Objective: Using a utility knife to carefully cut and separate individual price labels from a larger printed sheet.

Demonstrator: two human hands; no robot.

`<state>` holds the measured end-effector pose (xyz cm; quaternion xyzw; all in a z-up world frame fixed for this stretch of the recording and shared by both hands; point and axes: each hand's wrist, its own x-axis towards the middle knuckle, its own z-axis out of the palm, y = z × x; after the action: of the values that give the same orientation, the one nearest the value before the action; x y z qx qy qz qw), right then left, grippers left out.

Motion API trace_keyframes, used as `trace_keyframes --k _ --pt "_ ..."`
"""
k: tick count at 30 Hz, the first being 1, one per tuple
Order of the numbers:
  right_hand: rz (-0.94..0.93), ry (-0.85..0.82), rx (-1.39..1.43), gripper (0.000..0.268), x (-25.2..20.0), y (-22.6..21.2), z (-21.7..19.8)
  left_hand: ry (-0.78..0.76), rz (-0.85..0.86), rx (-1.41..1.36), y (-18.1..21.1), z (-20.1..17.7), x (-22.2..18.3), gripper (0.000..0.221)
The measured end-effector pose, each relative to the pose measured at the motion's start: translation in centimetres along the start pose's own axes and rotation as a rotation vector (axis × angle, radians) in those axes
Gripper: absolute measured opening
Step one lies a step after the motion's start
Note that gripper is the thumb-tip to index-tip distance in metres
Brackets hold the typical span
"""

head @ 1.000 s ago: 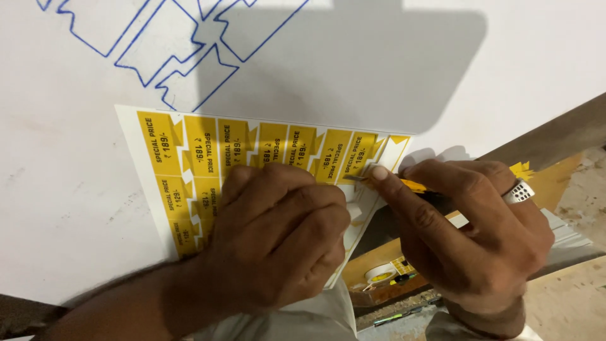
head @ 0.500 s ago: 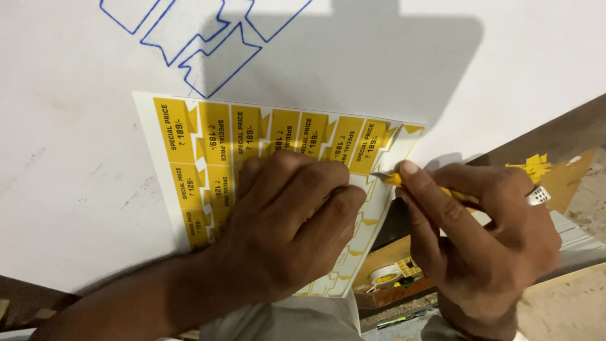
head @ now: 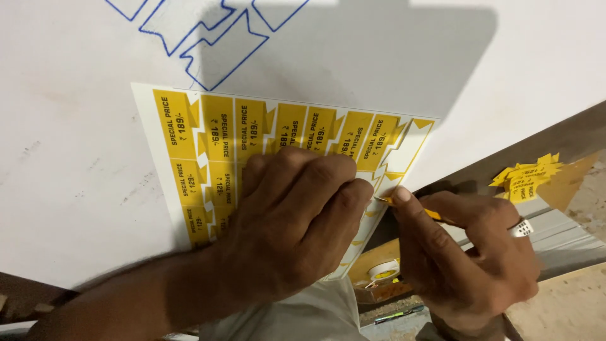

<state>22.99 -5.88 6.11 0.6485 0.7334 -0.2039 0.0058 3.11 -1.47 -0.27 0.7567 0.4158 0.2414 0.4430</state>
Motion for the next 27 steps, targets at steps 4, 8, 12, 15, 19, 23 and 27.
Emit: trace_keyframes --k 4,8,12,15,19,23,27 --pt "0.018 -0.012 -0.041 0.027 -0.8 -0.3 -0.2 0.002 -0.032 -0.009 0.2 0.2 0.2 0.018" --pt "0.093 -0.018 -0.025 0.029 -0.2 -1.2 0.1 0.007 -0.061 -0.035 0.4 0.2 0.3 0.018" --pt "0.123 0.017 -0.012 0.026 -0.8 -0.9 0.4 -0.005 -0.025 0.011 0.4 0.3 0.1 0.023" --pt "0.114 0.025 0.007 0.025 -0.7 -0.6 0.3 -0.007 0.006 0.085 0.7 0.6 0.1 0.027" --pt "0.095 0.025 -0.009 0.025 -1.3 -0.5 0.4 0.008 -0.063 0.099 1.0 0.8 0.5 0.022" --pt "0.085 0.013 -0.03 0.025 -0.3 -0.8 0.2 0.002 -0.097 0.046 0.9 0.4 0.8 0.02" --pt "0.097 -0.009 -0.029 0.025 -1.2 -0.7 0.2 -0.013 -0.111 0.087 1.2 0.6 0.6 0.019"
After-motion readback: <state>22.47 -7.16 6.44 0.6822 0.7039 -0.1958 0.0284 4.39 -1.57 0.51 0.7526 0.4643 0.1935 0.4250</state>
